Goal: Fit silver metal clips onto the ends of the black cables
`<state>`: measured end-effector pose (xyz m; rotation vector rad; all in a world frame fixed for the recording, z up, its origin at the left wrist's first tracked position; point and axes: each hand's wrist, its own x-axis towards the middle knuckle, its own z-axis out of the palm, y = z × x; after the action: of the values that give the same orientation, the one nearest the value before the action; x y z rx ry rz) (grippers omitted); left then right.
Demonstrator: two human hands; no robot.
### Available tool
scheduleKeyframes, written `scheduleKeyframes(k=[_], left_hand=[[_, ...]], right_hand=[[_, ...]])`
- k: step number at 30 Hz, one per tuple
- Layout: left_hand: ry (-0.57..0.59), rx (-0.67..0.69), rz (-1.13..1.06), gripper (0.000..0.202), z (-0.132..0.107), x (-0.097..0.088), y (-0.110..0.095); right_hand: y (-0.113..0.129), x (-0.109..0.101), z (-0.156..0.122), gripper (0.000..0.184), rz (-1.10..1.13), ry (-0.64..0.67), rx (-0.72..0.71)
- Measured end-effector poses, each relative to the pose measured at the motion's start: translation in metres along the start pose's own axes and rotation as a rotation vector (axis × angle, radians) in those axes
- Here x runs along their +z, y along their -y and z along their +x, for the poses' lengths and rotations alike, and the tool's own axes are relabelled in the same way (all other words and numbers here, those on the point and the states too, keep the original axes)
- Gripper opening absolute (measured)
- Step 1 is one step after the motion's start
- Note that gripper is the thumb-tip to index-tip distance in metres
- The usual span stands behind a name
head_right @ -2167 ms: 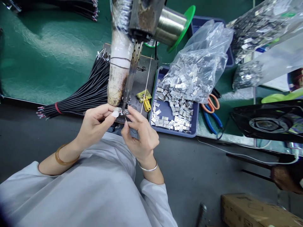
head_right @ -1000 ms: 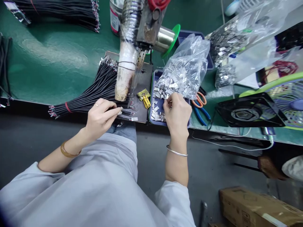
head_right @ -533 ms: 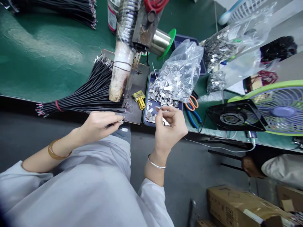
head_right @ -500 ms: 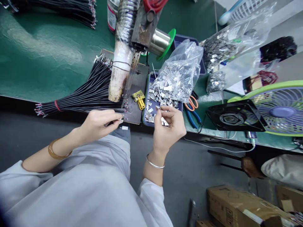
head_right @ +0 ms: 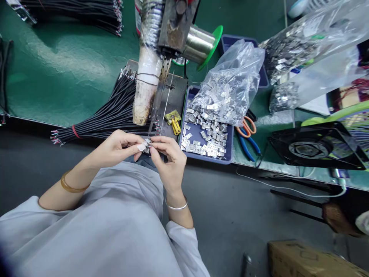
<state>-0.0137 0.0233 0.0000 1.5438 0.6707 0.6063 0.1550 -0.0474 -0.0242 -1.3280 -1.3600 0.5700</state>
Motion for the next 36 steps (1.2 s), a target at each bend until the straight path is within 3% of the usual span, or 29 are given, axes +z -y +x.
scheduleKeyframes(k=[8,16,19,26,28,32,34,36], left_hand=[[0.017,-0.038,-0.05,0.032,0.001,0.001,0.0],[-0.02,-0.035,-0.032,0.026,0.0,0.004,0.001],[-0.04,-0.008,-0.052,0.023,0.0,0.005,0.004],[-0.027,0.012,-0.138,0.008,-0.001,0.0,0.009],[-0.046,-0.016,-0.168,0.009,-0.001,0.001,0.009],[-0.183,-0.079,-0.245,0.015,0.002,0.008,0.007],[-0.233,-0.096,-0.267,0.014,0.004,0.012,0.005],[-0.254,-0.104,-0.289,0.013,0.005,0.015,0.004]], right_hand=[[-0.002,0.001,-0.002,0.009,-0.063,-0.019,-0.111],[0.005,-0.008,-0.004,0.018,-0.303,0.012,-0.278],[0.005,-0.009,-0.003,0.017,-0.213,0.038,-0.207],[-0.006,-0.003,-0.002,0.004,0.252,0.112,0.056],[-0.006,-0.001,-0.003,0.004,0.245,0.038,0.066],[0.0,-0.001,-0.006,0.013,0.0,-0.28,-0.146],[0.004,-0.001,-0.008,0.014,-0.142,-0.294,-0.311],[0.006,-0.001,-0.01,0.014,-0.274,-0.218,-0.422]])
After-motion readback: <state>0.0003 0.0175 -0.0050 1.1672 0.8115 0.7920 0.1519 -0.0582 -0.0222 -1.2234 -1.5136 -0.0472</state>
